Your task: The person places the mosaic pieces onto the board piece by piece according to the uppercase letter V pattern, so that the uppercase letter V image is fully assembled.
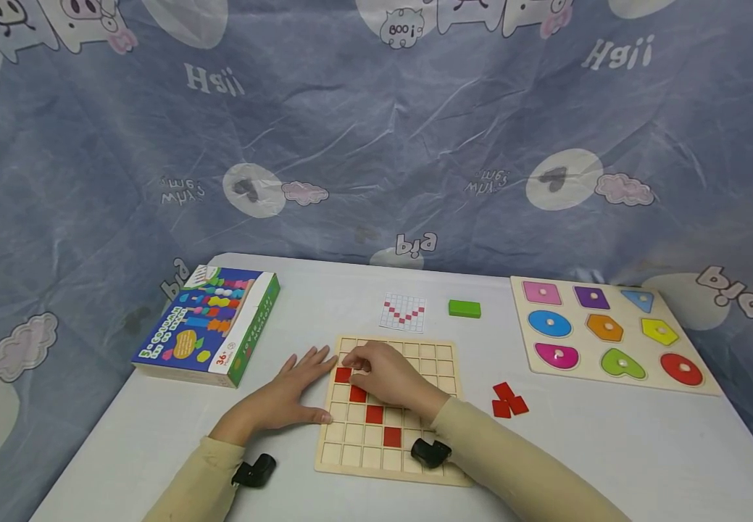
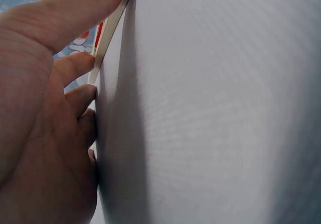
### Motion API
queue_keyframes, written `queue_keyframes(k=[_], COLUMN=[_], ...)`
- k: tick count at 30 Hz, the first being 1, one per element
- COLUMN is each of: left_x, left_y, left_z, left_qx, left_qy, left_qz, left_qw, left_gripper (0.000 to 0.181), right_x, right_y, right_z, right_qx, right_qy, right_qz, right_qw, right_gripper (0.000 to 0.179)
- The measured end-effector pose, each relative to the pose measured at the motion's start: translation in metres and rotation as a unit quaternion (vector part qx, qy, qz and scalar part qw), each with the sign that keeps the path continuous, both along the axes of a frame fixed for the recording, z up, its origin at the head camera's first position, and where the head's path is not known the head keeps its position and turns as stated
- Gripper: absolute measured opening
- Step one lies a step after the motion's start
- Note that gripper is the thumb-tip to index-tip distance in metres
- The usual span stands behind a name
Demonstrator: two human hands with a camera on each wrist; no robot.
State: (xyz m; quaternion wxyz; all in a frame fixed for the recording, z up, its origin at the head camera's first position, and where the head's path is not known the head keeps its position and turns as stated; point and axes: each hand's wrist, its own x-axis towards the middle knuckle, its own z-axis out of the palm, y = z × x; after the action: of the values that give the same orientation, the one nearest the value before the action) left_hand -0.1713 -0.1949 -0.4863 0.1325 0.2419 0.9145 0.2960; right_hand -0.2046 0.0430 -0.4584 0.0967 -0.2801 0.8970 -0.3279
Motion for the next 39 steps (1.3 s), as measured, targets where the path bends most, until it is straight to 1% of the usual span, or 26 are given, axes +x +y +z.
queue_keyframes(k=[8,18,28,33,39], left_x=[0.0,0.001,0.001,0.0,0.0], left_y=[0.0,0.0,0.001,0.0,0.0], left_z=[-0.001,-0.001,-0.001,-0.002,-0.001], left_qx=[-0.001,0.002,0.002,0.002,0.005], left_qy=[0.001,-0.006,-0.004,-0.002,-0.003], left_qz=[0.0,0.004,0.003,0.004,0.006], left_qw=[1.0,1.0,1.0,1.0,1.0], left_gripper=[0.101,0.101,0.101,0.102,0.103], right_x=[0.004,0.013,0.021,0.026,0.031], right_y=[0.007,0.02,0.041,0.053,0.068], right_z=[0.001,0.001,0.0,0.0,0.002], right_qx=[-0.013,-0.013,-0.023,-0.031,-0.034], right_qy=[-0.012,0.012,0.016,0.011,0.004], right_qz=[-0.009,-0.009,-0.03,-0.04,-0.058], right_qw=[0.9998,0.9998,0.9992,0.9987,0.9977], right_gripper=[0.021,0.02,0.017,0.017,0.018])
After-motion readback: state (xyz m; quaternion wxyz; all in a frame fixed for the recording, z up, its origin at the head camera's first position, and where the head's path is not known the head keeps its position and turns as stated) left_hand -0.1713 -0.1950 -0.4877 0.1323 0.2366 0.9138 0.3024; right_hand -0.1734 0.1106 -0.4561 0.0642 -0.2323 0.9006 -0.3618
